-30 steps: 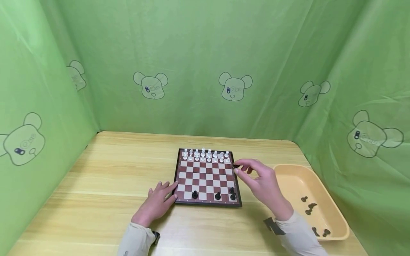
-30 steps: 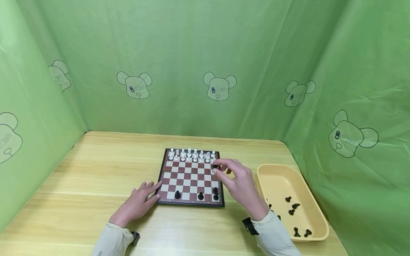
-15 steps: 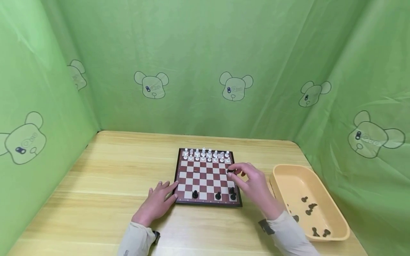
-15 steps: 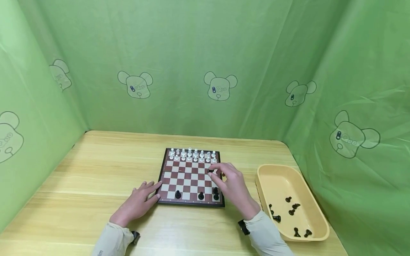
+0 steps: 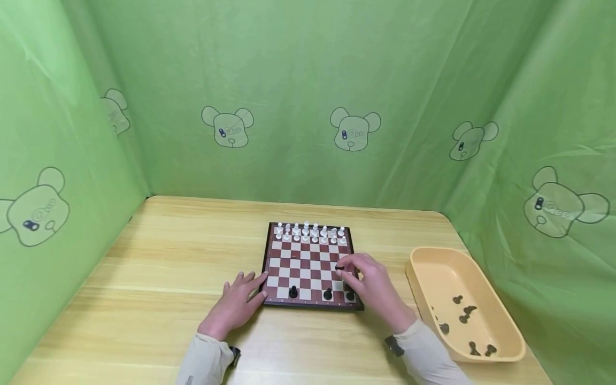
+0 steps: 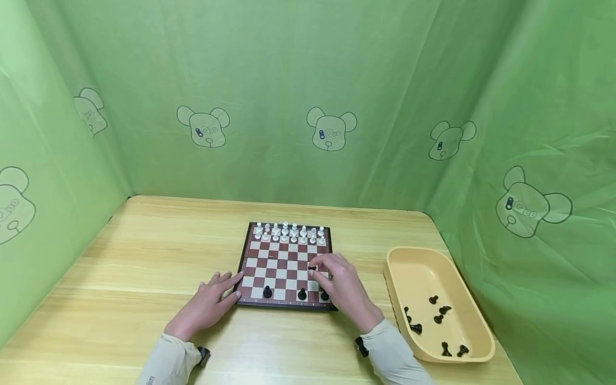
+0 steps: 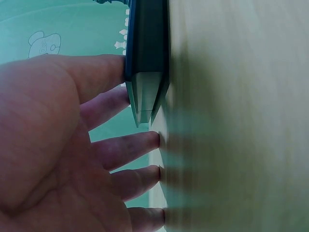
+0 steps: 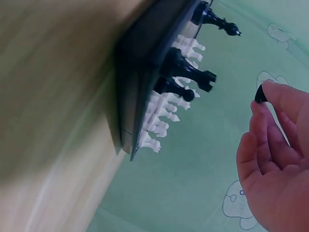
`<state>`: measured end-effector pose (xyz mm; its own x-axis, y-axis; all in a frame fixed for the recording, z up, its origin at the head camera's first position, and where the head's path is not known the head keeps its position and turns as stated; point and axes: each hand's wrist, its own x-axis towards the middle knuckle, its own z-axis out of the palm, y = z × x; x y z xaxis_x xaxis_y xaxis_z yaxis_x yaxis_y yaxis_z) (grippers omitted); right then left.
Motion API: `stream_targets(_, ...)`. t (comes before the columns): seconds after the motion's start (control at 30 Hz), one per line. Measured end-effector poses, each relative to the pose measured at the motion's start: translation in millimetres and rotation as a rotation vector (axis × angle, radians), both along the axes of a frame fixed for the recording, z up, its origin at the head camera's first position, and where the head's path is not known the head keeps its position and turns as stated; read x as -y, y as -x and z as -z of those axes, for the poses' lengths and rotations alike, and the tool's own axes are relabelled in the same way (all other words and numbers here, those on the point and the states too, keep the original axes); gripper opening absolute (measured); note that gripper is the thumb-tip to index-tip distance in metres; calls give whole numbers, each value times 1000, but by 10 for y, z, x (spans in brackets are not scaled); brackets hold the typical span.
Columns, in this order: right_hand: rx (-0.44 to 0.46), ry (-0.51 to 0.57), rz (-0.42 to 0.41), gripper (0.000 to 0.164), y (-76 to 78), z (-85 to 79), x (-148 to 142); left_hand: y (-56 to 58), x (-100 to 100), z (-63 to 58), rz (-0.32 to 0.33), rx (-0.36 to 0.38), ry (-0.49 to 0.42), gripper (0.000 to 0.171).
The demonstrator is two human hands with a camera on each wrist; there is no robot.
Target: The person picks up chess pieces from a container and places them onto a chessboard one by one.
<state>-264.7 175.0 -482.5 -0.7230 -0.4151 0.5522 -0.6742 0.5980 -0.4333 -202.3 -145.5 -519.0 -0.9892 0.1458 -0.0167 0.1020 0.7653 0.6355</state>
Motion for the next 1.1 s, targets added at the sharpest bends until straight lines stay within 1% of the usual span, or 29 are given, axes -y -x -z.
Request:
stream_targets(0.2, 70, -32, 9, 18, 12, 54, 7, 2, 0, -2, 0, 0, 4, 51)
stream_targets(0.57, 168, -98, 34, 15, 34, 119, 16, 0, 6, 5, -3, 1, 8, 51)
stream_targets(0.8, 193, -118, 49, 16, 53, 162, 20, 3, 7, 0, -3, 0, 7, 51)
stream_targets(1.1, 211, -165, 42, 14, 66, 206, 22, 3, 9, 1, -2, 2, 12, 51)
